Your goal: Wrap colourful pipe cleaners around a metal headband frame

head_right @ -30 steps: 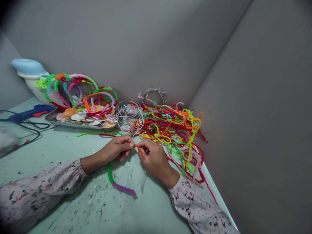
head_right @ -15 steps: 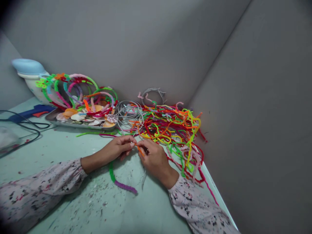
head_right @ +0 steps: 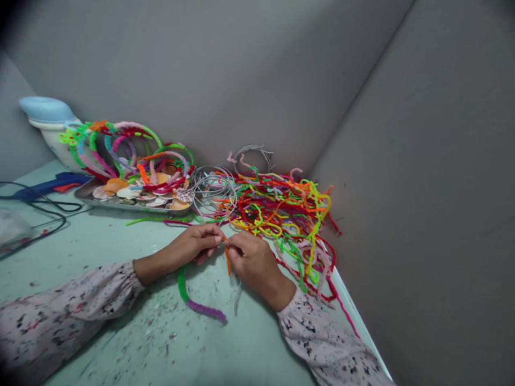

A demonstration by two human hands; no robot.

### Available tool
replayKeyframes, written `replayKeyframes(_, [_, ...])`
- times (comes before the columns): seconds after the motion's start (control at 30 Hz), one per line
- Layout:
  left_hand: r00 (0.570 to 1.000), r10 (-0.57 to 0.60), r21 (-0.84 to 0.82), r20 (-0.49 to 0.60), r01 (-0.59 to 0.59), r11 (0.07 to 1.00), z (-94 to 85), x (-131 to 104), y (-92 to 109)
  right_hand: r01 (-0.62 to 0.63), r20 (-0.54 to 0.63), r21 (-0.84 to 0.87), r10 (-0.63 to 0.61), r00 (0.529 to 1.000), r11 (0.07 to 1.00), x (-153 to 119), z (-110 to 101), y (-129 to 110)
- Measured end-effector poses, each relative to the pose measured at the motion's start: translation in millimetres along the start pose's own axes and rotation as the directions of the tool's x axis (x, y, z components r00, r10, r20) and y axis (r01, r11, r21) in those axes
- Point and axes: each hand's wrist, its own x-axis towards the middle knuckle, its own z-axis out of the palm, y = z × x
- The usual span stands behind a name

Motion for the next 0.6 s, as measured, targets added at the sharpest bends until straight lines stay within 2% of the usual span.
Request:
replayKeyframes(0.07, [1.000, -0.001, -0.008, 0.011, 0.001, 1.000, -0.2, 0.1, 0.5, -0.038, 0.007, 0.047, 0.038, 0.999, 0.998, 0.6, -1.1, -0.3])
replayKeyframes(0.13, [1.000, -0.006, -0.013, 0.023, 0.006, 1.000, -0.5, -0.3, 1.5, -0.139, 0.028, 0.152, 0.137, 0.990, 0.979, 2.0, -2.6, -1.1])
replayKeyframes(0.23, [1.000, -0.005, -0.009, 0.031, 0.006, 1.000, -0.7, -1.8, 3.2, -0.313, 0.101, 0.362, 0.297, 0.950, 0.878, 5.1, -4.7, -2.8])
replayKeyframes(0.33, [0.999, 0.014, 0.019, 0.033, -0.015, 1.000, -0.4, -3.0, 4.3, -0.419, 0.173, 0.489, 0.385, 0.906, 0.765, 8.2, -5.3, -4.3])
replayKeyframes(0.43, [0.999, 0.011, 0.032, 0.041, -0.012, 0.999, 0.5, -3.4, 5.0, -0.486, 0.227, 0.518, 0.435, 0.871, 0.704, 9.9, -4.4, -4.7])
replayKeyframes(0.6, [0.999, 0.006, 0.016, 0.050, -0.007, 1.000, 1.8, -3.2, 6.2, -0.508, 0.258, 0.497, 0.440, 0.860, 0.704, 10.6, -3.9, -4.8])
